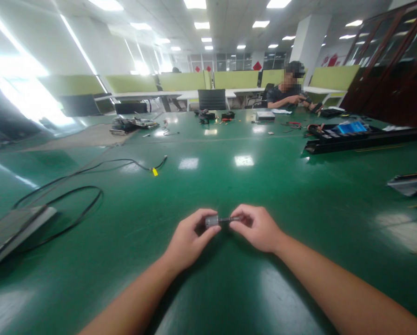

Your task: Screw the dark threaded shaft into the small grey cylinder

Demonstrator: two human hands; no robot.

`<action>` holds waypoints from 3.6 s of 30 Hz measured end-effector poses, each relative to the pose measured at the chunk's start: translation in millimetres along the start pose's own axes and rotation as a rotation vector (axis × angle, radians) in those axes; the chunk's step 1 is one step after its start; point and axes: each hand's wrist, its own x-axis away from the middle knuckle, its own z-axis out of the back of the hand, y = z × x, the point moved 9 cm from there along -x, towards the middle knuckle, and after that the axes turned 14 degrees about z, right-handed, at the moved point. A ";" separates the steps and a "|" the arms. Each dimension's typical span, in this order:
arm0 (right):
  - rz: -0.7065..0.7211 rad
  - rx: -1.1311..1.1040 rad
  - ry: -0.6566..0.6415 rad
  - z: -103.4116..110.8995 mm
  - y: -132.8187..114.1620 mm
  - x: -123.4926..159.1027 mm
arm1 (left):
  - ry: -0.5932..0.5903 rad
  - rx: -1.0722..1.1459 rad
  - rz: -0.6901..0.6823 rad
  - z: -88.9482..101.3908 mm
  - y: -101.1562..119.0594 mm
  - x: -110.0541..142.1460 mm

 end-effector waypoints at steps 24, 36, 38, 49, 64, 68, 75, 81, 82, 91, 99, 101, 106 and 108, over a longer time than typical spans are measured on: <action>-0.009 0.000 0.028 2.8 1.8 -0.4 | 0.010 0.063 0.047 4.4 2.2 -1.2; -0.024 0.017 0.043 3.8 1.7 0.3 | 0.026 0.056 0.030 5.7 4.2 -0.3; -0.027 0.018 0.045 3.9 2.2 0.8 | 0.028 0.049 0.028 5.8 4.3 -0.3; -0.035 0.008 0.051 3.3 4.2 0.5 | 0.019 0.076 0.043 5.6 3.3 -0.6; -0.014 0.020 0.051 4.8 3.6 1.1 | 0.018 0.124 0.057 7.0 1.9 -1.7; -0.009 0.017 0.049 4.6 3.2 1.1 | 0.009 0.134 0.058 6.4 1.3 -1.9; -0.014 0.028 0.048 5.1 3.0 0.6 | 0.008 0.130 0.056 5.0 -1.0 -1.9; -0.010 0.029 0.052 5.6 2.5 0.4 | 0.010 0.121 0.050 5.0 -1.1 -2.1; -0.009 0.029 0.052 5.6 2.5 0.5 | 0.011 0.117 0.048 5.0 -1.3 -2.2; -0.016 0.046 0.054 6.4 4.2 -0.2 | 0.012 0.179 0.043 3.9 -4.1 -2.8; -0.023 0.030 0.068 6.3 4.5 0.9 | 0.021 0.163 0.050 5.4 -3.5 -3.4; -0.023 0.032 0.070 6.7 4.5 0.6 | 0.028 0.159 0.050 5.7 -4.5 -3.6; -0.032 0.028 0.087 8.1 4.8 0.2 | 0.024 0.165 0.066 5.1 -7.8 -3.8; -0.035 0.022 0.089 8.1 4.9 0.4 | 0.025 0.156 0.079 5.2 -8.9 -3.8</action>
